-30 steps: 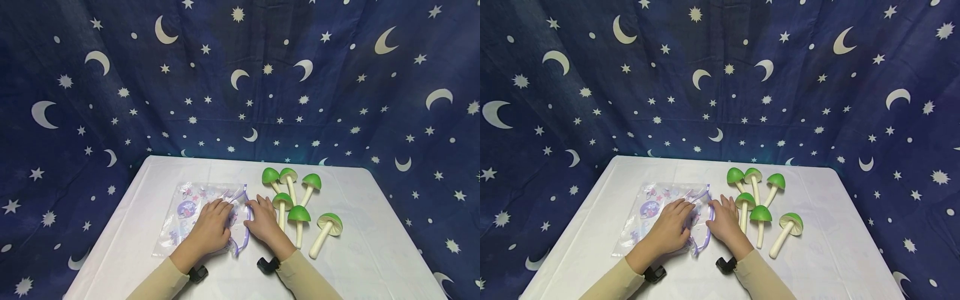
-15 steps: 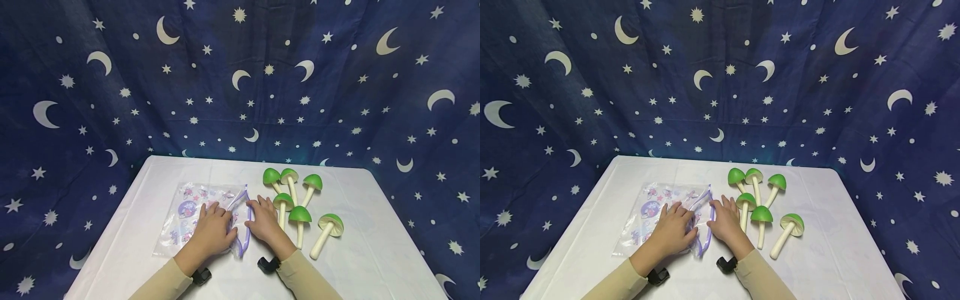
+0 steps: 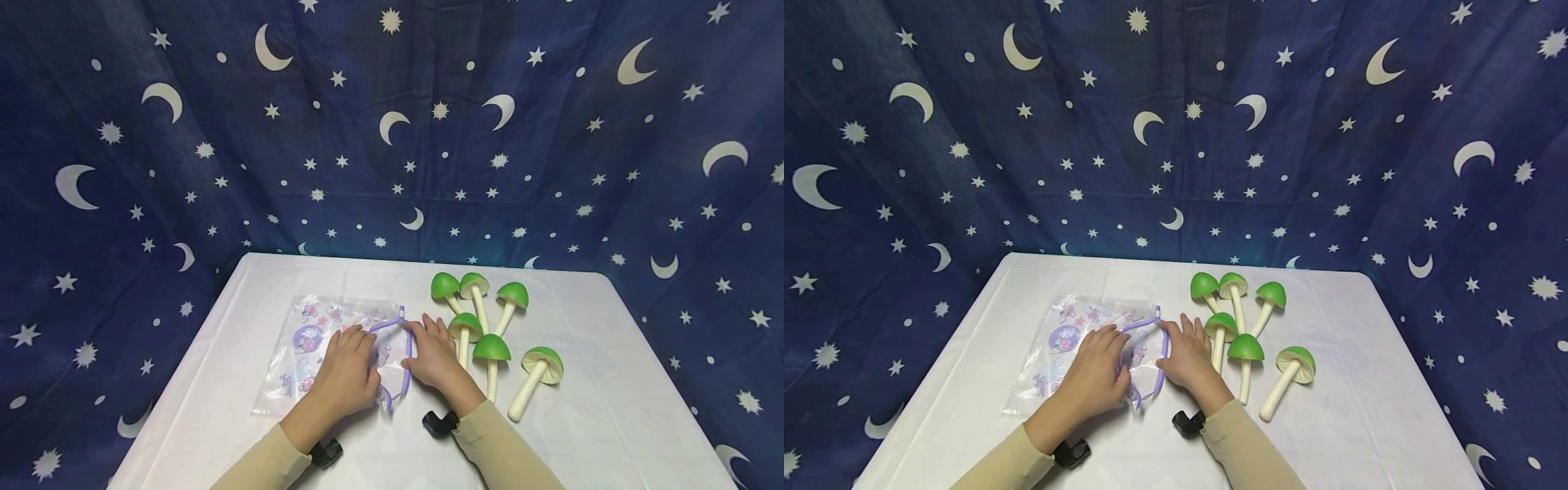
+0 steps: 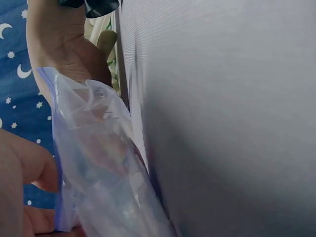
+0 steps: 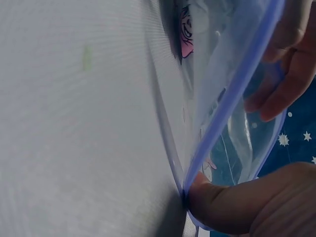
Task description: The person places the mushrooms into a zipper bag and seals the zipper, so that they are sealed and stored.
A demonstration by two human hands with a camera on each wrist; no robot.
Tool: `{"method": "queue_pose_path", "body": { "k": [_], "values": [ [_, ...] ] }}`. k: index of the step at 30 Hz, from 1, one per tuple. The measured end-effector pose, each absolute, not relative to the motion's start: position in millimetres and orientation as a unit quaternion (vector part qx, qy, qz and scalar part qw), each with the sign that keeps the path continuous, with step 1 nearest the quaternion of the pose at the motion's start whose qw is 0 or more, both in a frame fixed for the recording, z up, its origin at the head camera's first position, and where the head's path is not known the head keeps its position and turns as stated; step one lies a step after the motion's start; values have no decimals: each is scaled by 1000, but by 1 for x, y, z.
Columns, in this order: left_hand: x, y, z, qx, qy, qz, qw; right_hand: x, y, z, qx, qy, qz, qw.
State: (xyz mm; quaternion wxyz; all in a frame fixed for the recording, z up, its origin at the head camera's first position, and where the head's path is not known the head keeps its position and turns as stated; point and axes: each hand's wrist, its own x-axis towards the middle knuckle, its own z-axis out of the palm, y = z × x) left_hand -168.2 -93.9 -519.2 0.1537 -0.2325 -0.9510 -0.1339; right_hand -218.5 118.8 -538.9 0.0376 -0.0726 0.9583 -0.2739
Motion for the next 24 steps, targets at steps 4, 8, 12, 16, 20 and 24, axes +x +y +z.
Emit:
{"method": "queue_pose_path", "body": {
  "k": [4, 8, 12, 16, 20, 24],
  "values": [
    [-168, -94, -518, -233, -948, -140, 166, -218, 119, -538, -72, 960, -269, 37],
    [-167, -94, -517, -229, -949, -132, 169, -217, 120, -538, -73, 961, -266, 37],
    [-165, -93, -515, -227, -950, -124, 175, -218, 120, -538, -73, 961, -265, 37],
    [-164, -92, -513, -226, -948, -112, 196, -218, 119, -538, -73, 960, -266, 37],
    [-164, -93, -512, -229, -941, -110, 222, -218, 118, -537, -75, 960, -268, 37],
    [-165, -94, -513, -216, -942, -118, 227, -219, 118, -538, -73, 960, -269, 37]
  ]
}}
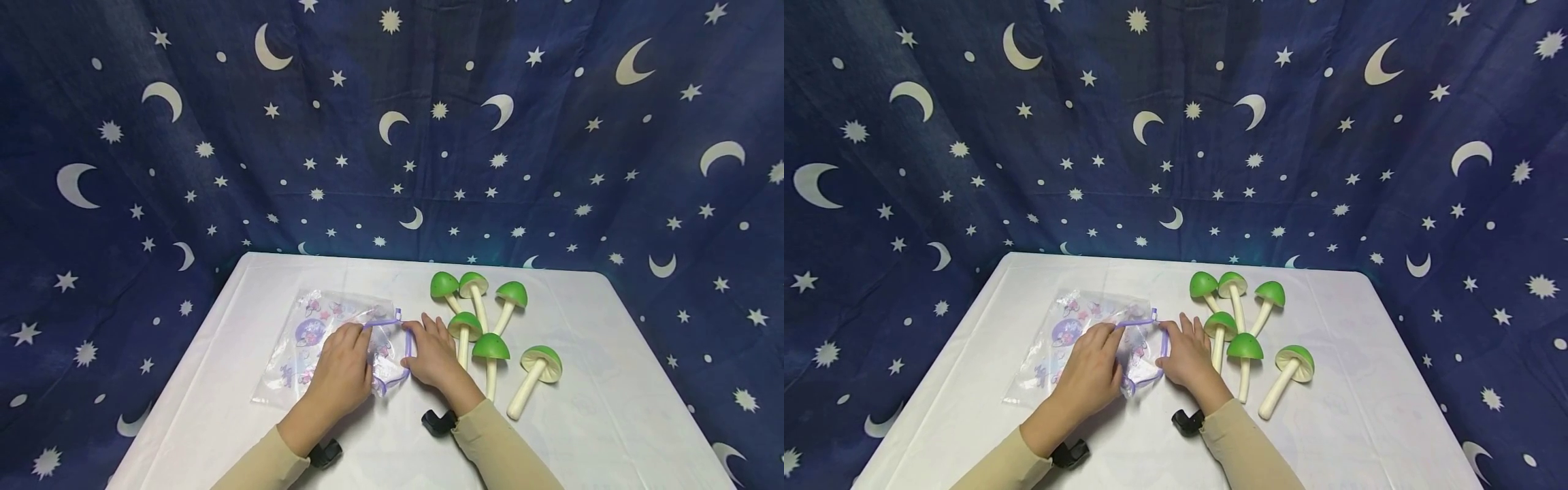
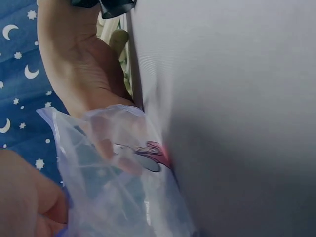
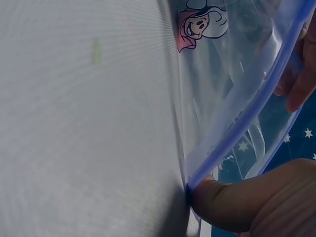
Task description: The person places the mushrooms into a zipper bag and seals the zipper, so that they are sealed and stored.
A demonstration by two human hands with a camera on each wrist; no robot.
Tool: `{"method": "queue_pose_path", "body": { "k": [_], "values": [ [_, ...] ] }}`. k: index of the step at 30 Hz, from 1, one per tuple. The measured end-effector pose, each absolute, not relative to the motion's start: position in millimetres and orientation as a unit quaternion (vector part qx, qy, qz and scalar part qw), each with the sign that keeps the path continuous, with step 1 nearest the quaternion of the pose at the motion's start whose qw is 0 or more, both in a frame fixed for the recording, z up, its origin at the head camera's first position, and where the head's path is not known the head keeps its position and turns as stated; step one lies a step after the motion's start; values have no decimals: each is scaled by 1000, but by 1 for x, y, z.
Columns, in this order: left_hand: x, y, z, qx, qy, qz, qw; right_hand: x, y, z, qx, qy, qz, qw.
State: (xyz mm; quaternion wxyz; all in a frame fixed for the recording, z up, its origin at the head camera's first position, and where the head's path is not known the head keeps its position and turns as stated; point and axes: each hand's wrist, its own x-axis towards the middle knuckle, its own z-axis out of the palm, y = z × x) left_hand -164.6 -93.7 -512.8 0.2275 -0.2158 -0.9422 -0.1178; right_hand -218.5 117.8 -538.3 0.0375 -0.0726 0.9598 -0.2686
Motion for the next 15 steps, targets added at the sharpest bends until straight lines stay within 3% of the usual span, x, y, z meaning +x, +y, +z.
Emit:
{"method": "queue_pose_path", "body": {
  "k": [10, 15],
  "values": [
    [-167, -90, -518, -140, -954, -154, 214, -218, 119, -539, -70, 960, -267, 39],
    [-167, -92, -520, -127, -965, -156, 166, -218, 120, -540, -70, 960, -267, 41]
  ]
}}
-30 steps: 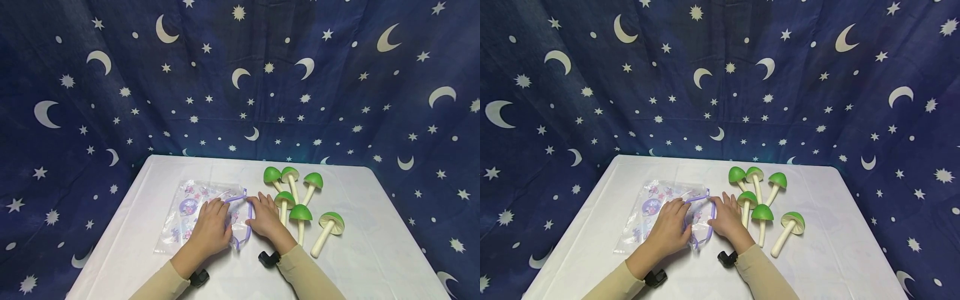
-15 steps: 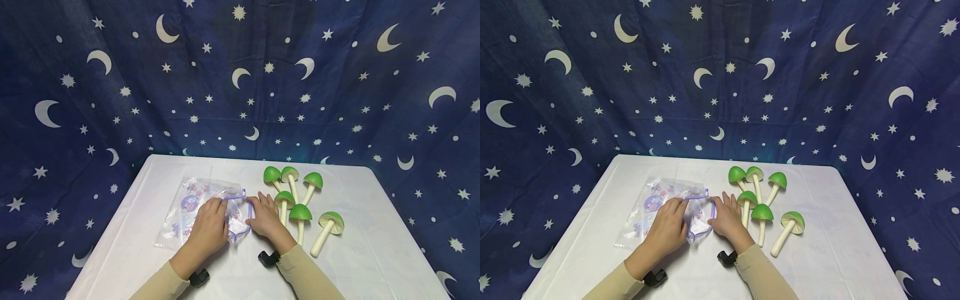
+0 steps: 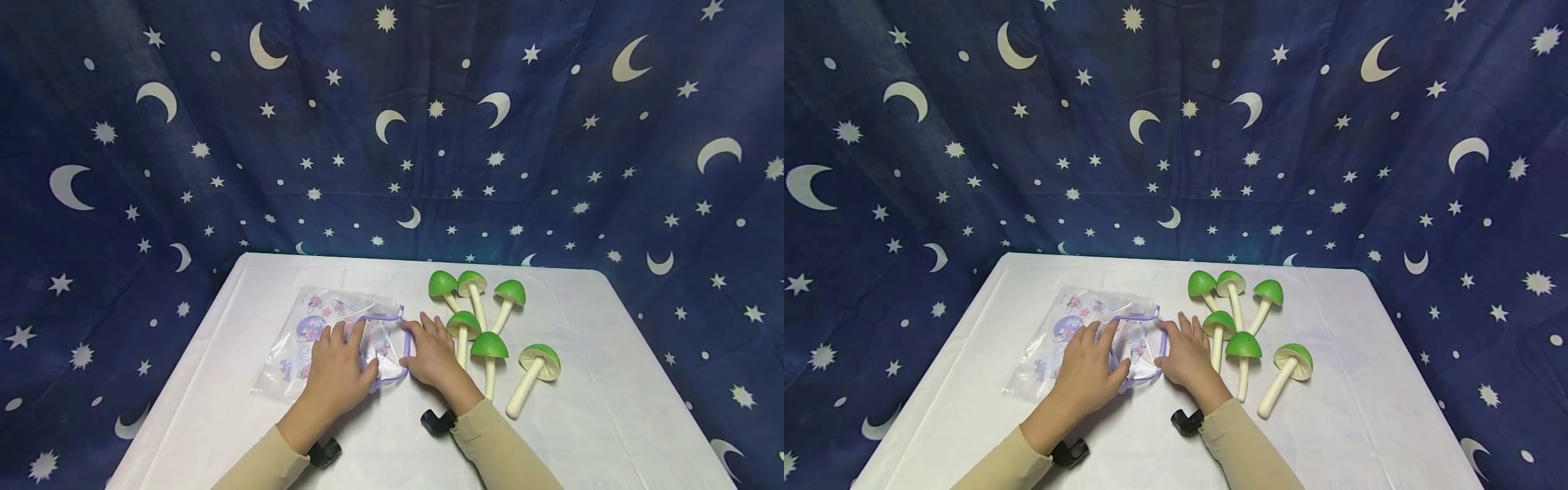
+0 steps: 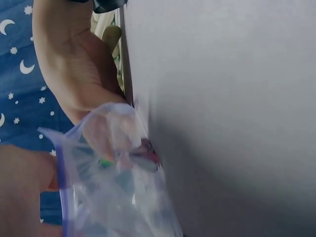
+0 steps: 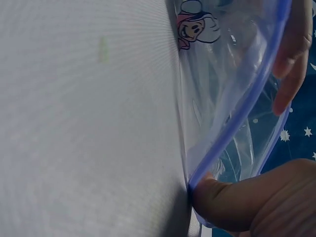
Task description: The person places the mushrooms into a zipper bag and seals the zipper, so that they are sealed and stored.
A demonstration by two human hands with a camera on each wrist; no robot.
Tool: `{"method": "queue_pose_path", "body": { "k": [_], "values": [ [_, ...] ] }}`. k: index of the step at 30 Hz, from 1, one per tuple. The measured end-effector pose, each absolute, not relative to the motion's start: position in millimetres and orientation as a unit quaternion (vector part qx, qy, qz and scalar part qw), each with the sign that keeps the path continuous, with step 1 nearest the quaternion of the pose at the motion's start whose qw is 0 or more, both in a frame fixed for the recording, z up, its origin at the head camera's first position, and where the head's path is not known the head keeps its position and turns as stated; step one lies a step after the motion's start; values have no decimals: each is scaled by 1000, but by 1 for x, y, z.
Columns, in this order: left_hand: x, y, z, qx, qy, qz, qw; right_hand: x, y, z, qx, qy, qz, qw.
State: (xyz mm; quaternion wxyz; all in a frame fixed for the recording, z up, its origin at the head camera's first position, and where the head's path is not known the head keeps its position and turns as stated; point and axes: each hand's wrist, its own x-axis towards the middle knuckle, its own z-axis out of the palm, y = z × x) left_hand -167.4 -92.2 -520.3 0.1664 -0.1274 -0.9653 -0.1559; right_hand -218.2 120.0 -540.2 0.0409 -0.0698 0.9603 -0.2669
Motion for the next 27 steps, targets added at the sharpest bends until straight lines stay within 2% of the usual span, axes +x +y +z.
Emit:
{"method": "queue_pose_path", "body": {
  "k": [5, 16, 27],
  "values": [
    [-169, -98, -521, -158, -964, -178, 117, -218, 121, -539, -69, 960, -270, 44],
    [-171, -112, -518, -261, -928, -227, 134, -218, 122, -539, -71, 959, -270, 45],
    [-172, -117, -518, -277, -922, -246, 114, -218, 122, -540, -74, 961, -263, 46]
  ]
}}
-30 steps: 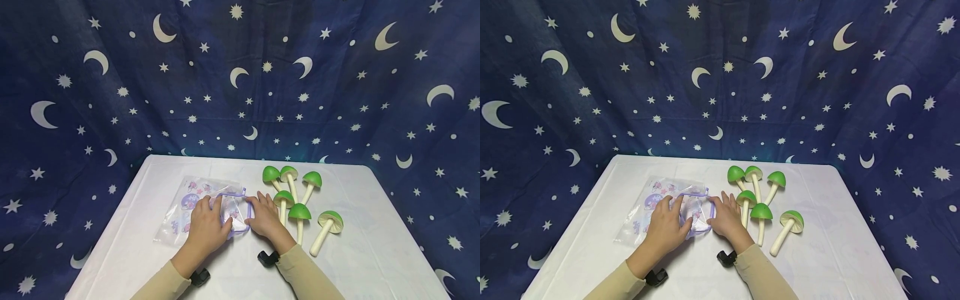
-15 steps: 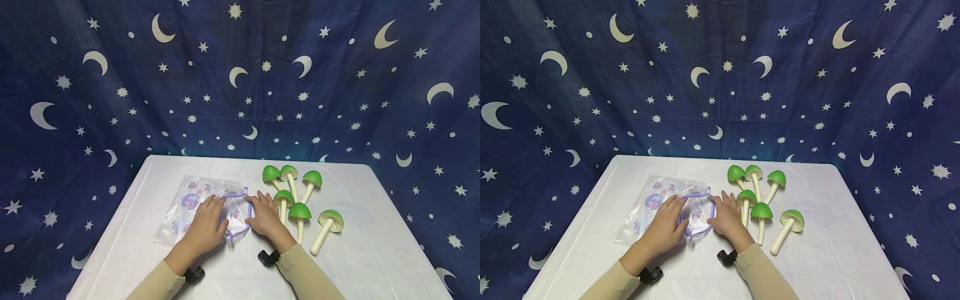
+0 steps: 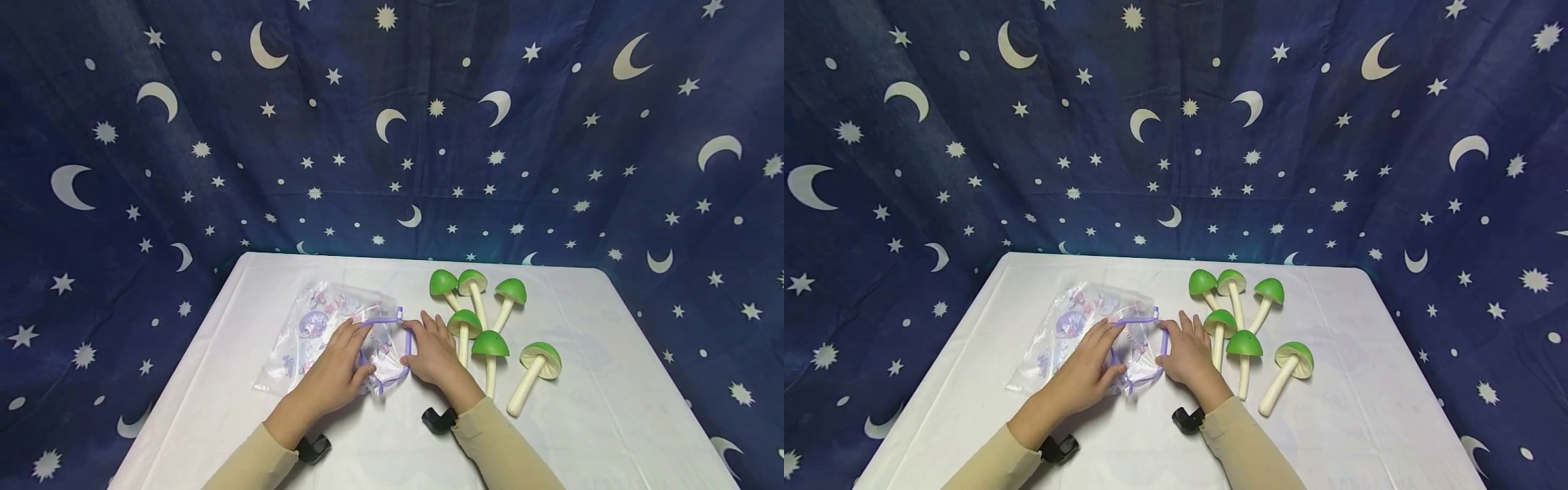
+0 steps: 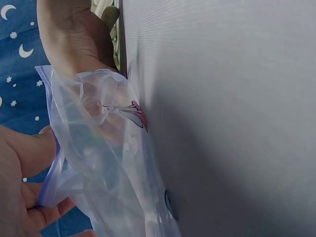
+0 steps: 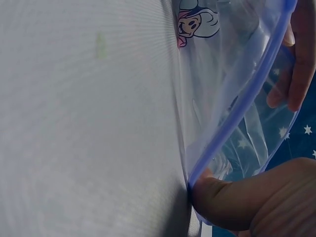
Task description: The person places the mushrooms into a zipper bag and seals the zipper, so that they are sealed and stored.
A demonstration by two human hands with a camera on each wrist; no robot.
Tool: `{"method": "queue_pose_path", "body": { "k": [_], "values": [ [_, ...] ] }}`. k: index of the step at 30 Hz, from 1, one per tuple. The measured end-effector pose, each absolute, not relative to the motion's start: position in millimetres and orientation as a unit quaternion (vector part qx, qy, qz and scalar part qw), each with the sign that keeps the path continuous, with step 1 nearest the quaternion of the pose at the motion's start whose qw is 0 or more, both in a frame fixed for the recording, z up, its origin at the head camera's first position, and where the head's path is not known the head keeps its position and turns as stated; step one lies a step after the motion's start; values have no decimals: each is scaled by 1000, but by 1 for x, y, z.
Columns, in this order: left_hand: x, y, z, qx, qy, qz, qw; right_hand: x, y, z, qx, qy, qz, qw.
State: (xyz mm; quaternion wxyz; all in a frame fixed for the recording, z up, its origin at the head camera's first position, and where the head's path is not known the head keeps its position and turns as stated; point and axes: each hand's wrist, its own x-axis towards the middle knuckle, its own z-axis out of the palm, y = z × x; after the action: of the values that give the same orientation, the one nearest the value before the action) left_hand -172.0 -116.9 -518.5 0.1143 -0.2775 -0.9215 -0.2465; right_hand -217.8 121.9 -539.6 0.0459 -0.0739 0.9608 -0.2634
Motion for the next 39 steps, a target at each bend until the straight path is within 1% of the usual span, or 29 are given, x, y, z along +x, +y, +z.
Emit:
{"method": "queue_pose_path", "body": {
  "k": [7, 15, 27, 39],
  "values": [
    [-171, -113, -517, -264, -934, -211, 115, -217, 122, -539, -74, 958, -274, 42],
    [-172, -110, -516, -272, -940, -169, 118, -216, 124, -540, -83, 955, -284, 38],
    [-175, -108, -518, -284, -935, -164, 132, -218, 125, -537, -94, 949, -299, 29],
    [-175, -106, -517, -278, -939, -171, 107, -218, 123, -534, -101, 943, -317, 4]
  ]
}}
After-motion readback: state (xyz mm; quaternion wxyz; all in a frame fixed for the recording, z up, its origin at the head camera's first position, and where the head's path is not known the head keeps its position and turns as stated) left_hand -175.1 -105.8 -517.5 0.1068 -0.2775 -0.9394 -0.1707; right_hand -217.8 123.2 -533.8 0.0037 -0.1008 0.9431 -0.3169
